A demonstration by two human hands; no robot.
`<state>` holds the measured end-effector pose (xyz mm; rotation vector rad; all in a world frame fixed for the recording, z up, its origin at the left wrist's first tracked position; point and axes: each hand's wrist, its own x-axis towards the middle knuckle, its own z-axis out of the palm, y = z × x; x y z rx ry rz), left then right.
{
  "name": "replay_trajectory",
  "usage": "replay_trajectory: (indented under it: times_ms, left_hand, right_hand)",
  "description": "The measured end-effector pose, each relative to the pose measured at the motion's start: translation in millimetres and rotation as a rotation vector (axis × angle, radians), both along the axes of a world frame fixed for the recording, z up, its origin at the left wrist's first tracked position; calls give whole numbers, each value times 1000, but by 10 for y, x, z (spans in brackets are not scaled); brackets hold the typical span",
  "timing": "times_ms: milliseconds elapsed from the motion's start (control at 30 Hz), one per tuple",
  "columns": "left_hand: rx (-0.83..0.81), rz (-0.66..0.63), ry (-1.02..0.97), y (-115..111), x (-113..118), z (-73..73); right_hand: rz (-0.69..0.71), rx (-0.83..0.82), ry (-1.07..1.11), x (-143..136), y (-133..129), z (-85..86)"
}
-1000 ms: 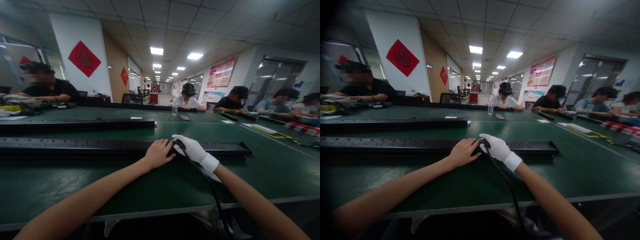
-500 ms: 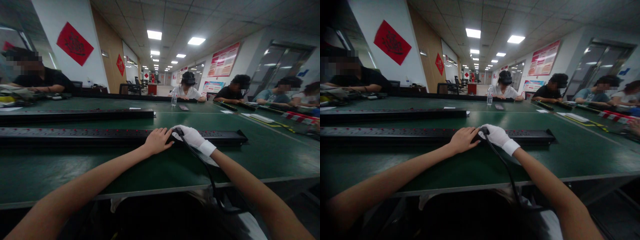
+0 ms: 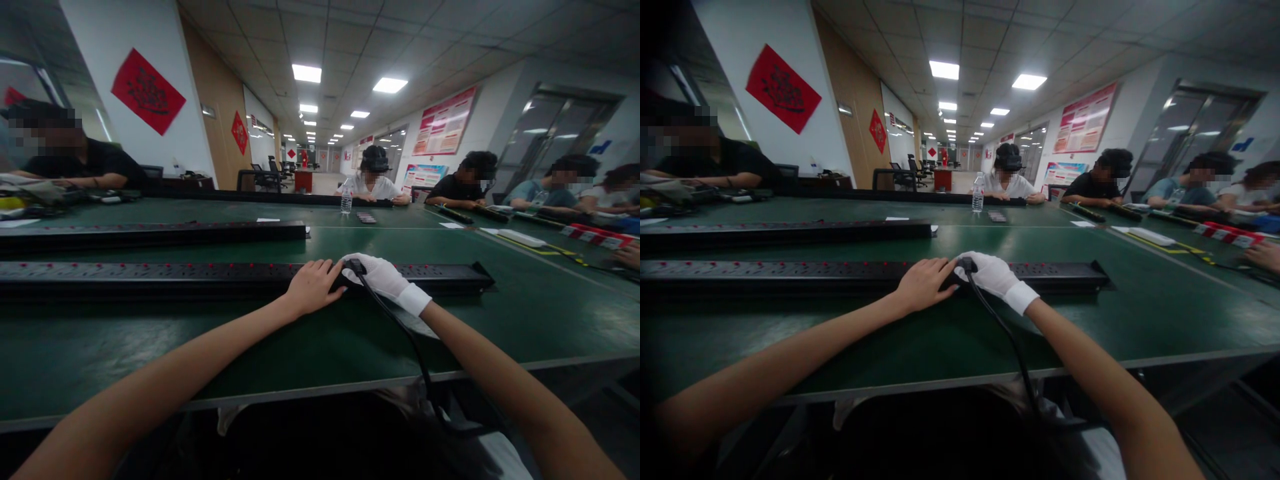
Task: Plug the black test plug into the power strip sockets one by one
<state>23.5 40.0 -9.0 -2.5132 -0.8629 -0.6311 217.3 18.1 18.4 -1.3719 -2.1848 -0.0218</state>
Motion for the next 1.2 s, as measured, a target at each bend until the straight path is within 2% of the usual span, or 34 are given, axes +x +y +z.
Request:
replay_trajectory:
  times_ms: [1200]
  left_hand:
    - [-3, -12, -11, 20, -8, -6]
  right_hand:
    - [-42, 22, -34, -10, -4, -12]
